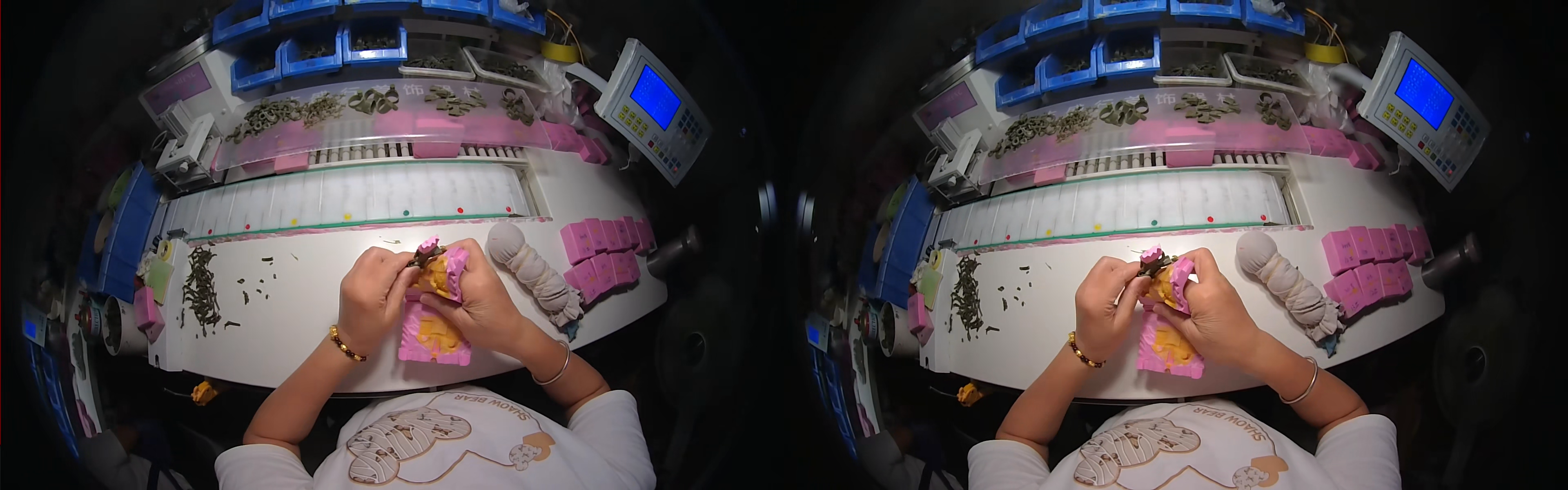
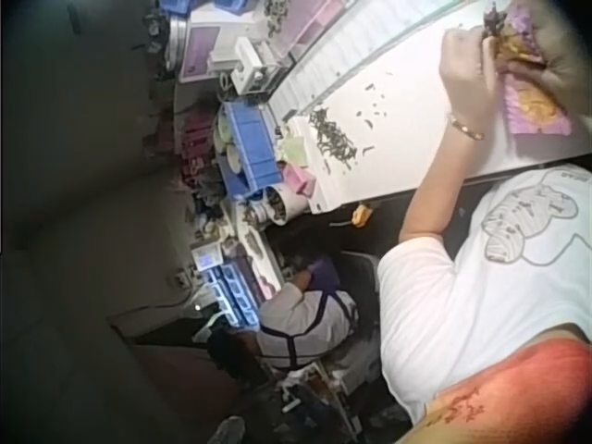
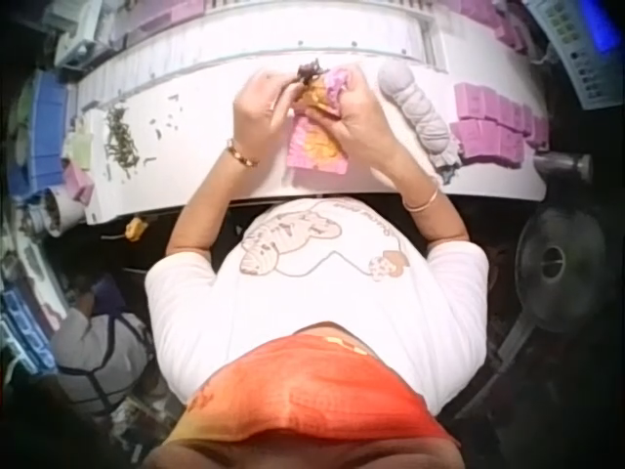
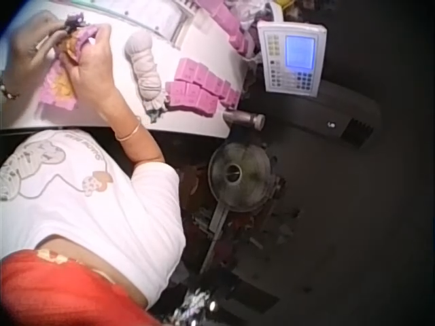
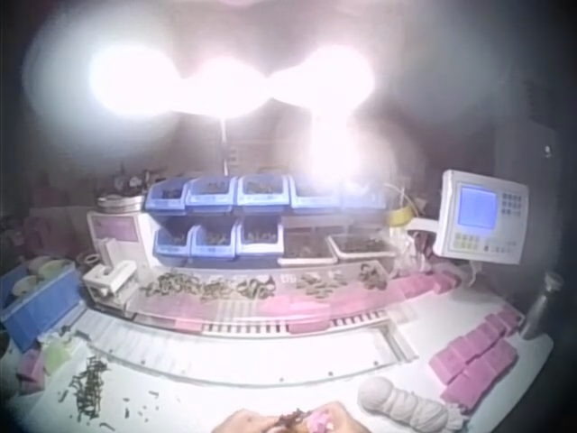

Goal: Assembling small green plastic components using a silicone mold and a manual press tool.

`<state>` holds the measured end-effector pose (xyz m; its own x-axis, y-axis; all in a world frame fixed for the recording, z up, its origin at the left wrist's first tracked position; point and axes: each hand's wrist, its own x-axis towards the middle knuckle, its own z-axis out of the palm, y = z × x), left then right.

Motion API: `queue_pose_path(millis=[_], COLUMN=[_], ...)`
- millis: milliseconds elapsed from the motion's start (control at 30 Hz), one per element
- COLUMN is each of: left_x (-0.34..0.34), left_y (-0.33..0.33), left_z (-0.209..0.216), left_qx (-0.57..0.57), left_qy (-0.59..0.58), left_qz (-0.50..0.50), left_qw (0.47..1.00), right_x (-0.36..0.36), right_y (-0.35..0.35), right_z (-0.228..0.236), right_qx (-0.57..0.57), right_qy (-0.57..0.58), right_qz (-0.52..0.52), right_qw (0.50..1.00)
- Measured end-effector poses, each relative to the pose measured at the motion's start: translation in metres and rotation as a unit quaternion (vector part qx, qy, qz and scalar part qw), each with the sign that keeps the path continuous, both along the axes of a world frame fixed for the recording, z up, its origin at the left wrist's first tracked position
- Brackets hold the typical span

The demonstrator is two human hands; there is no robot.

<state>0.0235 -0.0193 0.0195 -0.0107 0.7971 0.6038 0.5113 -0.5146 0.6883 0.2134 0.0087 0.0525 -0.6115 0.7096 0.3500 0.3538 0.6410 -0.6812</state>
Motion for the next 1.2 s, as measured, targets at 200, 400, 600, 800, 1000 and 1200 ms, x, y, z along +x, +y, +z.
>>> queue_pose_path(millis=[200, 400, 600, 800, 1000, 1200], left_x=[0.003, 0.004, 0.003, 0.003, 0.002, 0.004], left_y=[0.003, 0.007, 0.011, 0.012, 0.01, 0.009], left_z=[-0.009, -0.004, 0.0, 0.001, 0.009, 0.011], left_qx=[0.128, 0.162, 0.17, 0.159, 0.167, 0.164], left_qy=[0.084, 0.091, 0.066, 0.026, 0.025, 0.013], left_qz=[0.067, 0.071, 0.055, 0.036, 0.025, 0.021], left_qw=[0.986, 0.98, 0.982, 0.986, 0.985, 0.986], right_x=[-0.005, -0.009, -0.01, -0.009, -0.008, -0.007], right_y=[-0.004, -0.006, -0.007, -0.005, -0.005, -0.007], right_z=[-0.009, -0.008, -0.008, -0.006, -0.002, 0.0], right_qx=[-0.005, -0.08, -0.17, -0.157, -0.214, -0.267], right_qy=[-0.014, 0.047, 0.114, 0.099, 0.141, 0.17], right_qz=[-0.024, -0.038, -0.029, -0.017, -0.005, 0.0], right_qw=[1.0, 0.995, 0.978, 0.982, 0.967, 0.949])
